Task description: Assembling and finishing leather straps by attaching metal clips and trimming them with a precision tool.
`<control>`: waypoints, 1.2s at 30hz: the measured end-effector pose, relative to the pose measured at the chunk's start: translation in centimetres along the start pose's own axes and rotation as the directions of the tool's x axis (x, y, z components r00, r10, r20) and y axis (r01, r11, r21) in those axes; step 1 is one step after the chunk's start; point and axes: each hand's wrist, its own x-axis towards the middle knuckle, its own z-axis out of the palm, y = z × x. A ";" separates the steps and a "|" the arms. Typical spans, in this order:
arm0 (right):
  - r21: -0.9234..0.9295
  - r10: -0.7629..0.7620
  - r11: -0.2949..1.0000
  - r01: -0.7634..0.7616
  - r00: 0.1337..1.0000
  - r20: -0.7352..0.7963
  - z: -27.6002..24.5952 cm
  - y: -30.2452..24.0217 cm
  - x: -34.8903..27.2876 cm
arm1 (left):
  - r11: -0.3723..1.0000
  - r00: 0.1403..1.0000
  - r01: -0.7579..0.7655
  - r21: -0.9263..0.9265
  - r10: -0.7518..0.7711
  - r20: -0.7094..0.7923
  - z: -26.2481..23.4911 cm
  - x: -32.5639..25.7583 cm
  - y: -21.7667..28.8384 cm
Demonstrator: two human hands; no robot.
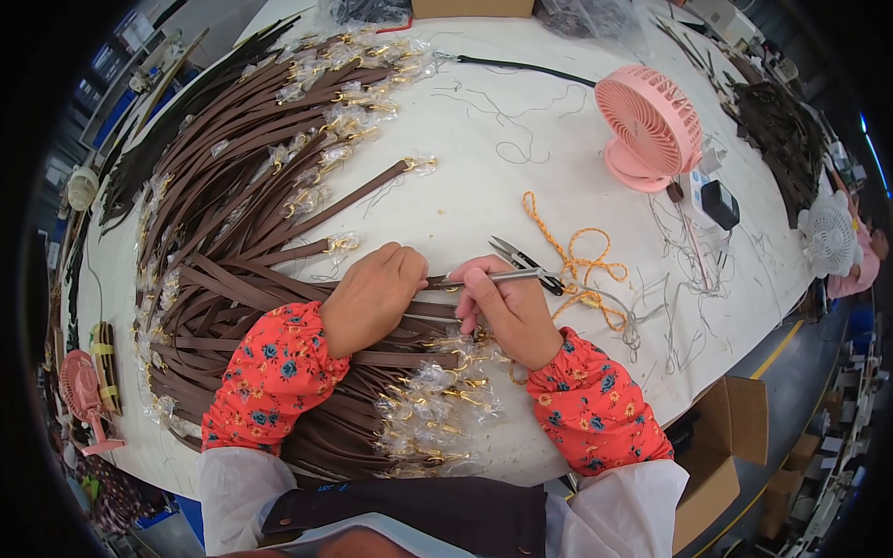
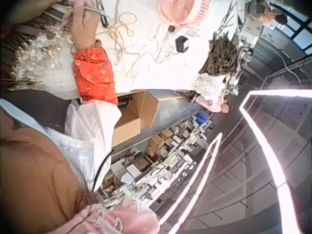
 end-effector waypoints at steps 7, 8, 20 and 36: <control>-0.046 -0.019 0.999 0.020 1.000 0.006 0.0 0.0 0.0 | 1.000 1.000 -0.001 -0.030 0.000 -0.021 -0.1 0.0 0.1; -0.041 -0.017 0.999 0.018 1.000 0.007 0.0 0.0 0.0 | 1.000 1.000 0.000 -0.030 -0.001 -0.018 -0.2 0.0 0.1; -0.028 -0.029 0.999 0.029 1.000 -0.008 0.1 -0.1 -0.1 | 0.965 0.993 0.102 -0.241 -0.112 -0.029 -0.2 0.2 -0.1; -0.040 -0.037 0.998 0.038 0.999 0.015 0.1 0.2 0.0 | 0.950 0.984 0.153 -0.271 -0.171 -0.045 -0.1 0.3 -0.2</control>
